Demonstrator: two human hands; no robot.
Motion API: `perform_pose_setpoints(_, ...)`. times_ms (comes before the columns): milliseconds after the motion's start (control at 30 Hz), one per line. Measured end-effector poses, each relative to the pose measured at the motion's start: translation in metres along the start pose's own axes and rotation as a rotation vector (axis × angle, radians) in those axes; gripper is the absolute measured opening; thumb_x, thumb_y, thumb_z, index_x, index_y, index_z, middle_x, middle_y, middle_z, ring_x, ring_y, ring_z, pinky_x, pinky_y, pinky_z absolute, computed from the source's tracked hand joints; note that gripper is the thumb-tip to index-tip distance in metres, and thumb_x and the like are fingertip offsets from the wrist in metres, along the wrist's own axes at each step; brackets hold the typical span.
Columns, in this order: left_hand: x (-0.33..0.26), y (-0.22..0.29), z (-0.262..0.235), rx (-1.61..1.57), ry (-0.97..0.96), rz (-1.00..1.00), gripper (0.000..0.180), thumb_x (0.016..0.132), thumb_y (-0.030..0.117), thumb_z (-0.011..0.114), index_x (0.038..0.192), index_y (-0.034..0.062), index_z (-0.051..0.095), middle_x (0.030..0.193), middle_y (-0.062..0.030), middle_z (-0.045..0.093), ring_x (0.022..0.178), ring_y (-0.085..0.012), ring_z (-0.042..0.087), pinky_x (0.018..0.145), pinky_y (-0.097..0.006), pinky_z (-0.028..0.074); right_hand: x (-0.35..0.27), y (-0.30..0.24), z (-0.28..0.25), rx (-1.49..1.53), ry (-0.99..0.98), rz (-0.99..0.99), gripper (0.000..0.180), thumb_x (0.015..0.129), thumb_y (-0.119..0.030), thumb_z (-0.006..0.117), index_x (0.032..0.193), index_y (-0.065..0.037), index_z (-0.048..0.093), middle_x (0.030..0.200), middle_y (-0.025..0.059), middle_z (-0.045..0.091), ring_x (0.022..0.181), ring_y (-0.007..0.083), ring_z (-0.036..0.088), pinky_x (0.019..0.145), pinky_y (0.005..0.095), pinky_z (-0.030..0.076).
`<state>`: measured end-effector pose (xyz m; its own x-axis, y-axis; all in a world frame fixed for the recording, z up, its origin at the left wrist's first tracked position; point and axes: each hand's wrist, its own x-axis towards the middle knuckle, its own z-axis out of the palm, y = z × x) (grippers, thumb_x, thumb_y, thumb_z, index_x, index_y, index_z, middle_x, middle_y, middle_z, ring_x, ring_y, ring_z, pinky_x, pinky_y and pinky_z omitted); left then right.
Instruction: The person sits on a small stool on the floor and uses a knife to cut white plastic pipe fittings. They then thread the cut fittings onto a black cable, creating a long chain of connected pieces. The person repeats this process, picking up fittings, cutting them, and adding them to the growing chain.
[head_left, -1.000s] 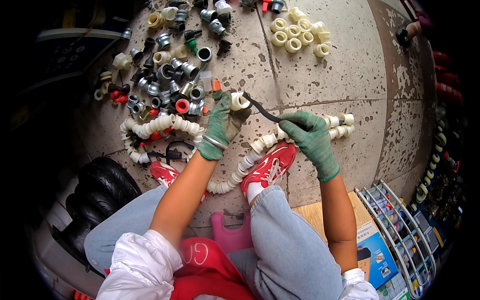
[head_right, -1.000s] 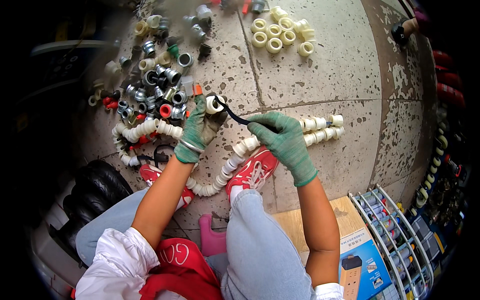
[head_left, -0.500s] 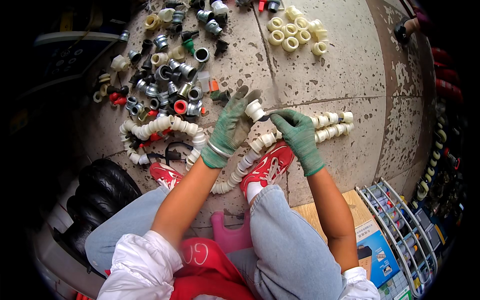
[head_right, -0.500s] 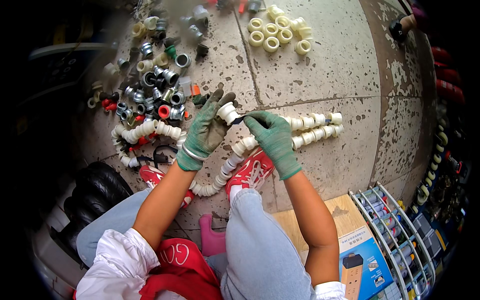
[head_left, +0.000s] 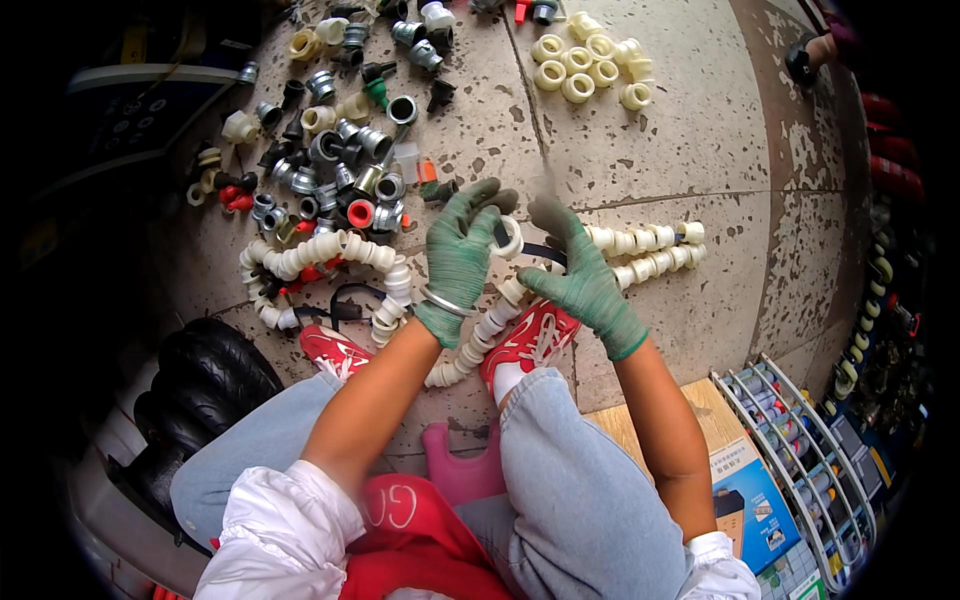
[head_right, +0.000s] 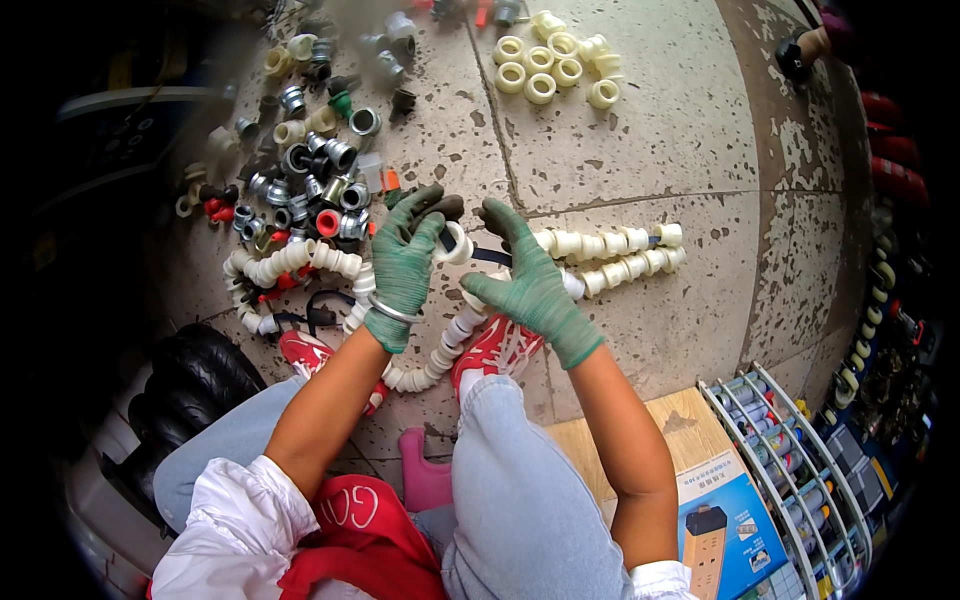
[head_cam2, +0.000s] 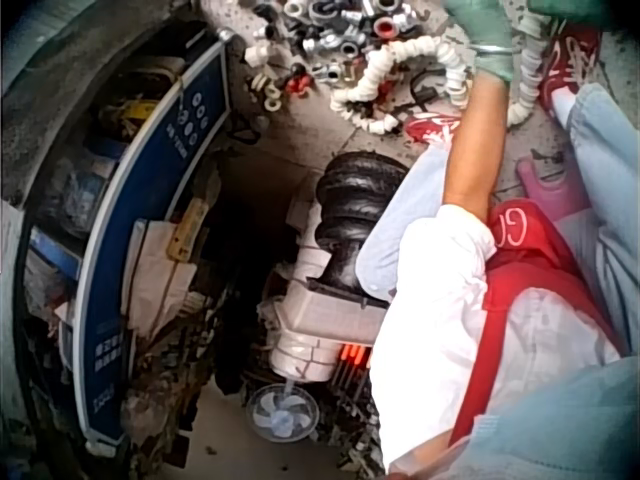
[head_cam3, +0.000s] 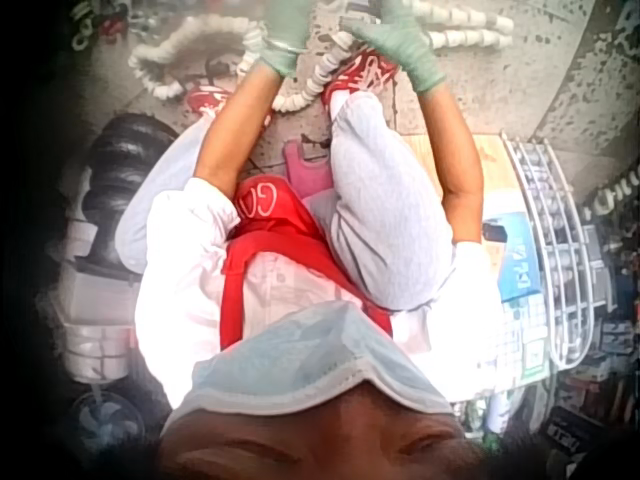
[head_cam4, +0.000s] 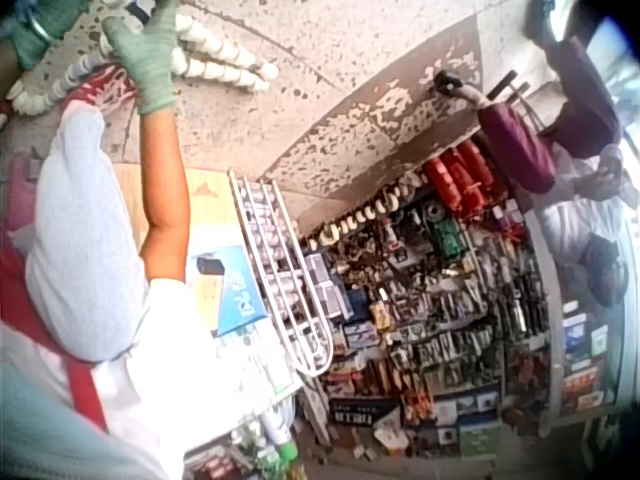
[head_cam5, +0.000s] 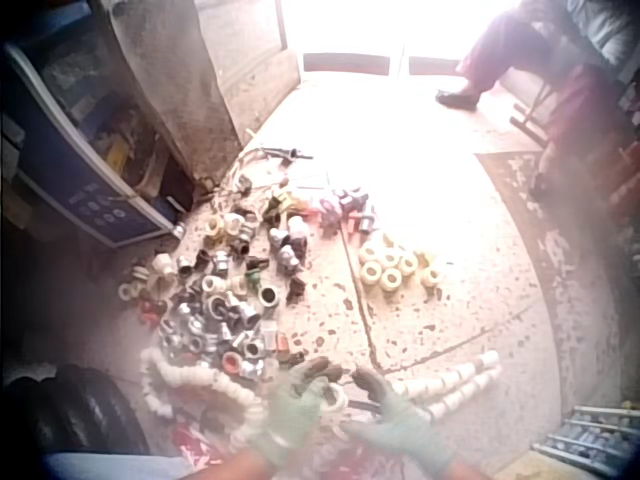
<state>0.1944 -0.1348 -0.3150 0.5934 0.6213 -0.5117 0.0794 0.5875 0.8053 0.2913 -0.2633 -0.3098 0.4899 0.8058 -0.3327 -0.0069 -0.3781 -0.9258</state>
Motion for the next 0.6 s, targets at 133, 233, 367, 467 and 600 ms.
perform_pose_setpoints(133,-0.015,0.011,0.009,0.089,-0.122,0.021,0.031,0.090,-0.003,0.048,0.121,-0.0026,0.050,0.111,-0.0148,0.062,0.101,-0.0189,0.061,0.087,-0.028,0.049,0.006,-0.015,0.004,0.282,-0.060,0.175,0.086,0.068,-0.012,0.072,0.141,-0.004,0.026,0.117,0.0141,0.056,0.112,0.0246,0.053,0.097,0.0362,0.041)
perform_pose_setpoints(233,-0.012,0.038,0.016,0.148,-0.099,0.171,0.029,0.090,-0.004,0.048,0.118,-0.0021,0.054,0.106,-0.0144,0.064,0.100,-0.0214,0.062,0.087,-0.032,0.051,0.005,-0.006,-0.012,-0.225,-0.139,0.146,0.075,0.071,-0.012,0.068,0.137,-0.004,0.033,0.112,0.0135,0.057,0.108,0.0223,0.054,0.095,0.0351,0.042)
perform_pose_setpoints(367,-0.016,0.060,0.026,-0.073,-0.352,0.024,0.031,0.089,-0.004,0.050,0.120,-0.0007,0.053,0.106,-0.0143,0.064,0.098,-0.0232,0.063,0.088,-0.033,0.051,-0.002,-0.041,-0.002,-0.120,-0.067,-0.107,0.061,0.075,-0.014,0.068,0.130,-0.005,0.043,0.109,0.0127,0.056,0.104,0.0227,0.054,0.091,0.0314,0.044)
perform_pose_setpoints(467,-0.014,0.064,0.031,-0.477,-0.207,-0.135,0.033,0.089,-0.002,0.052,0.122,-0.0006,0.051,0.109,-0.0152,0.063,0.101,-0.0261,0.062,0.090,-0.035,0.052,0.002,-0.034,-0.005,-0.043,-0.125,-0.086,0.037,0.081,-0.016,0.064,0.115,-0.004,0.055,0.093,0.0110,0.061,0.088,0.0213,0.059,0.078,0.0316,0.047)
perform_pose_setpoints(600,0.017,0.055,0.010,-0.377,-0.133,0.054,0.038,0.091,0.003,0.052,0.127,-0.0013,0.043,0.119,-0.0184,0.056,0.109,-0.0286,0.058,0.096,-0.035,0.048,0.028,-0.015,-0.034,-0.382,0.013,0.049,0.017,0.087,-0.018,0.057,0.098,-0.006,0.062,0.071,0.0097,0.063,0.071,0.0292,0.063,0.065,0.0381,0.049)
